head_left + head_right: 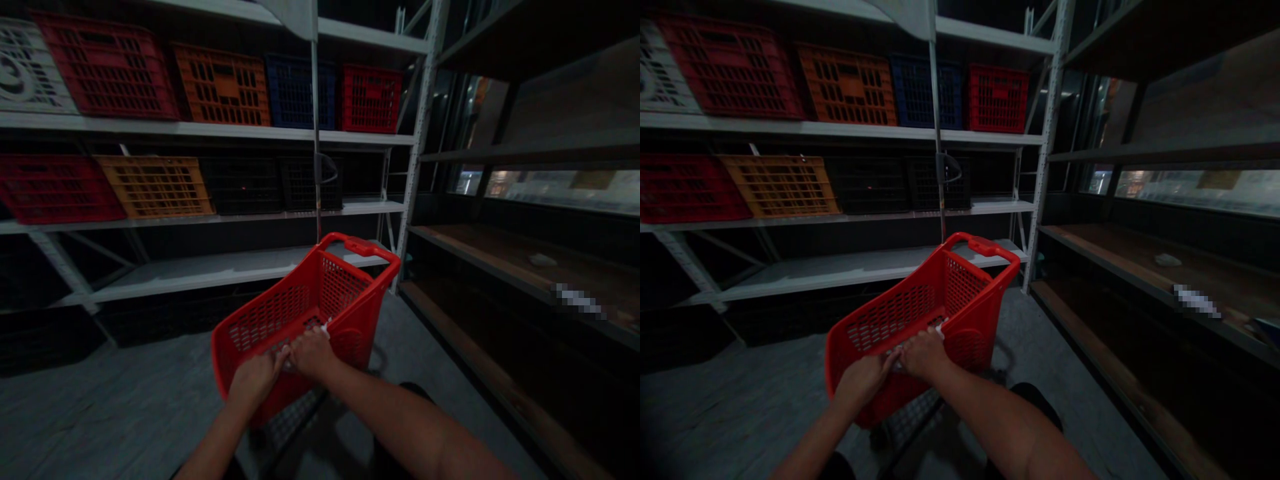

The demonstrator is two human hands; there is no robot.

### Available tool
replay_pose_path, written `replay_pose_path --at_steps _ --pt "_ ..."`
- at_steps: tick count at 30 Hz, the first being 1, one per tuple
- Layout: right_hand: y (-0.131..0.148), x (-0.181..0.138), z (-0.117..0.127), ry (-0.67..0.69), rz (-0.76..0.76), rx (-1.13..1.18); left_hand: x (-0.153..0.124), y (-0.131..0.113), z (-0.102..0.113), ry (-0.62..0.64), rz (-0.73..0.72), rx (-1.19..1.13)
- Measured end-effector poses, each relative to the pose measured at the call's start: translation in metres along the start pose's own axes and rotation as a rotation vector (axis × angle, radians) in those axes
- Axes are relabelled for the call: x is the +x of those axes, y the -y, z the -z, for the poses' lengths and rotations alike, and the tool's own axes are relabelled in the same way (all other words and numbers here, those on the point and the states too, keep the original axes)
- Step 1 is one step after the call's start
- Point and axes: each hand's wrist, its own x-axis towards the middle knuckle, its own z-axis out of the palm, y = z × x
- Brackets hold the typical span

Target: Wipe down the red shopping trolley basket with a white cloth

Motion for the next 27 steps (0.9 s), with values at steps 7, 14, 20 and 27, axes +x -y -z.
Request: replay_pose_path --at_steps 7,14,20,27 --pt "-0.109 -0.021 0.057 -0.040 0.114 -0.187 -0.007 0.034 0.004 0.004 0.055 -0.138" --pt "-0.221 -0.046 0.135 -0.064 0.053 -0.323 -0.007 0.064 0.002 0.029 0.088 -0.162" --pt "-0.206 -0.046 0.125 -0.214 -0.148 -0.371 -0.009 0.067 0.008 0.030 0.124 -0.185" --pt "-0.153 -0.025 0.102 -0.242 -0.165 -0.341 0.036 -0.018 0.054 -0.107 0.020 -0.303"
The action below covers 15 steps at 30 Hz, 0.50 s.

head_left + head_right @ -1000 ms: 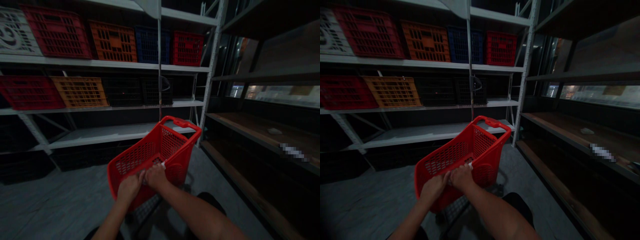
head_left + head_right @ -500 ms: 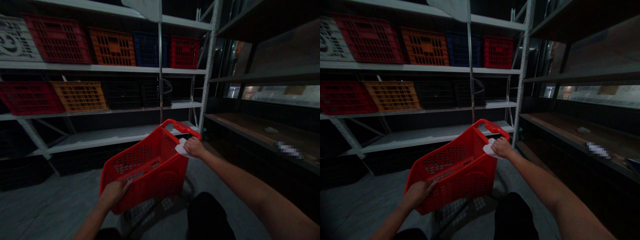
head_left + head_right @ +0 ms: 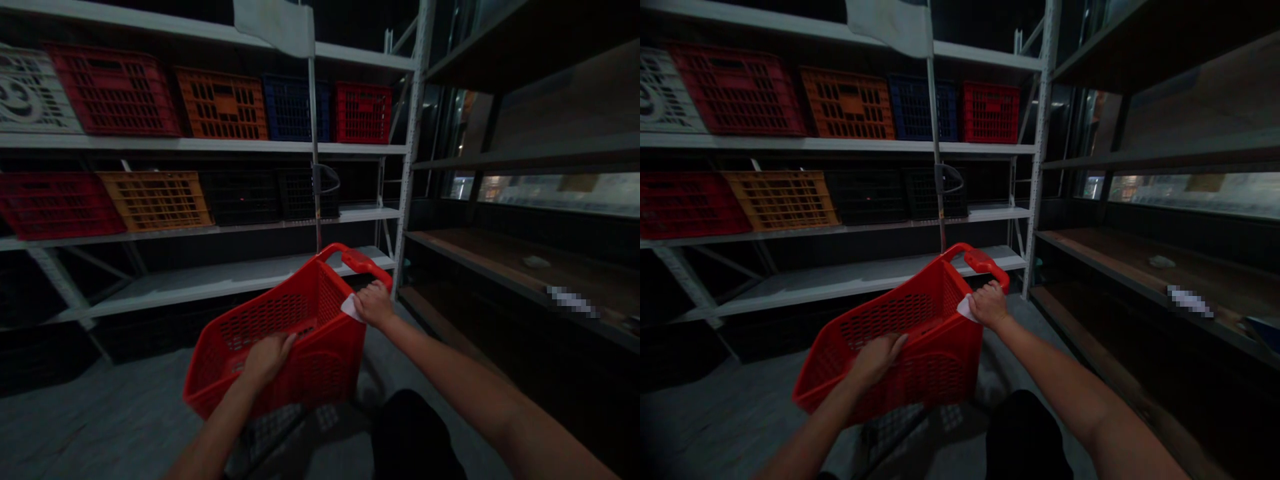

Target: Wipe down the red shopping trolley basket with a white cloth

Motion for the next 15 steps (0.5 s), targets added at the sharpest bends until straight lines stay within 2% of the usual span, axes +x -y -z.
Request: replay_pose_path --at_steps 3,5,7,10,12,15 --pt "0.021 0.004 0.002 0.032 -0.016 -0.012 0.027 -0.043 -0.003 -0.019 -0.028 0.007" --pt "0.028 0.006 0.004 0.056 0.040 0.004 0.036 -0.052 -0.006 -0.042 0.003 0.036" --pt "0.027 0.007 0.008 0.086 0.171 0.042 0.036 -0.047 -0.009 -0.057 0.015 0.066" --pt "0.006 0.012 0.015 0.131 0.315 0.083 0.031 -0.029 -0.010 -0.071 0.015 0.104" --pt "-0.015 0.016 0.017 0.144 0.314 0.101 0.029 -0.022 -0.010 -0.083 0.027 0.127" --pt "-0.040 0.015 0.010 0.122 0.282 0.190 0.030 -0.024 -0.013 -0.095 0.047 0.144"
